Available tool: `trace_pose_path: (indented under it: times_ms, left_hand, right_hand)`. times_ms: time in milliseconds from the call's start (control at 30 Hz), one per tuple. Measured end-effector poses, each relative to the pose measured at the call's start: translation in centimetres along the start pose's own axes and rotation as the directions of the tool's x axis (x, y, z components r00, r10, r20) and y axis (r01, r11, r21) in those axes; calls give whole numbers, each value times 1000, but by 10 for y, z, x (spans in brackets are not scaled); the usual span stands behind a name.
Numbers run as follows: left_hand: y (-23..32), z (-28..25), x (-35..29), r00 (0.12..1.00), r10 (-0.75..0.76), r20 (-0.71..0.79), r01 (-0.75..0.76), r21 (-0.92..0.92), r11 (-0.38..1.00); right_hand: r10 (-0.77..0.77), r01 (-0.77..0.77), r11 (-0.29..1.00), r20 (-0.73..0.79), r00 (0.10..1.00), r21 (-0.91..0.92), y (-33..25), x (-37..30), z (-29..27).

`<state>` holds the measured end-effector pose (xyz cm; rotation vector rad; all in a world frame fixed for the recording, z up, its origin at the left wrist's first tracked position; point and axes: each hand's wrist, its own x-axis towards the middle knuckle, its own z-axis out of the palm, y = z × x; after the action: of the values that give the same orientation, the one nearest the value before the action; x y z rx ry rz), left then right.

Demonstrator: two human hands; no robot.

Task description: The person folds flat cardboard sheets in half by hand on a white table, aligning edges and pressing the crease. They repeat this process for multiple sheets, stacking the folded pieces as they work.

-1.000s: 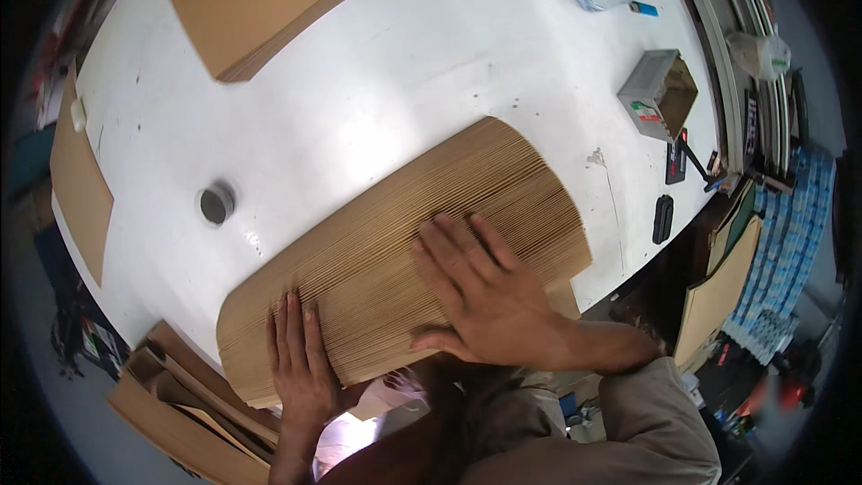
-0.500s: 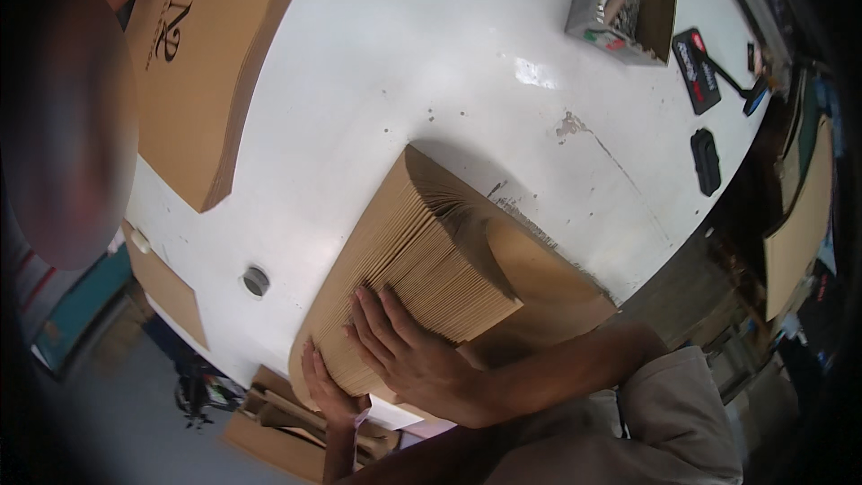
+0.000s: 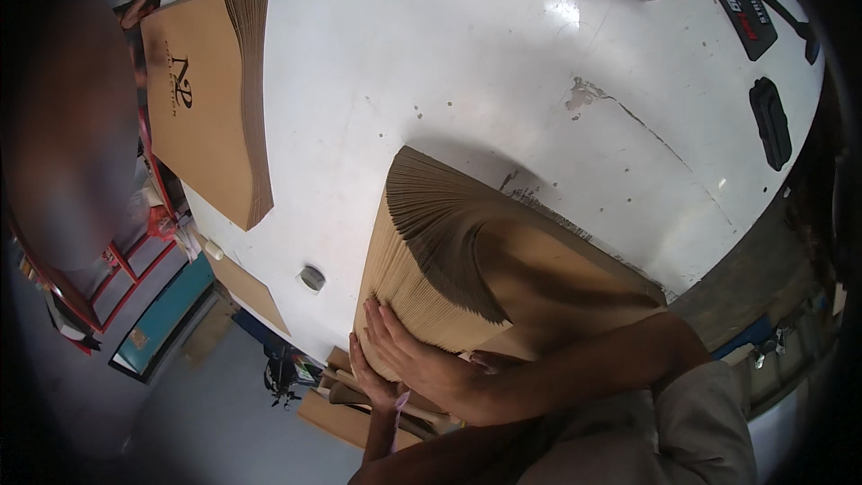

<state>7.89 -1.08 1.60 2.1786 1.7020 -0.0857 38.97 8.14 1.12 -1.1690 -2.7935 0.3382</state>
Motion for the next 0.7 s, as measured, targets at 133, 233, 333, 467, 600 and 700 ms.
trace_pose_path:
  times_ms: [133, 233, 333, 467, 600, 700]
  left_hand:
    - [6, -2, 4, 998, -40, 37, 41, -23, 999]
    - [3, -4, 2, 999, -19, 34, 19, -19, 1000]
    - [14, -6, 9, 1000, 6, 20, -6, -21, 1000]
    - [8, -2, 9, 1000, -18, -22, 18, 4, 1000]
    - [9, -14, 24, 999, 21, 36, -22, 24, 999]
    - [16, -21, 33, 999, -10, 53, 8, 44, 999]
  right_hand:
    - [-17, 17, 1000, -11, 1000, 20, 4, -1, 1]
    - [-73, 73, 997, -15, 997, 17, 12, -5, 0]
    - [-76, 76, 997, -18, 997, -11, 11, -4, 1]
    - [-26, 26, 1000, 6, 1000, 16, 10, 7, 2]
    - [-36, 35, 998, 23, 999, 47, 20, 17, 0]
    - [-64, 64, 997, 12, 998, 48, 26, 26, 2]
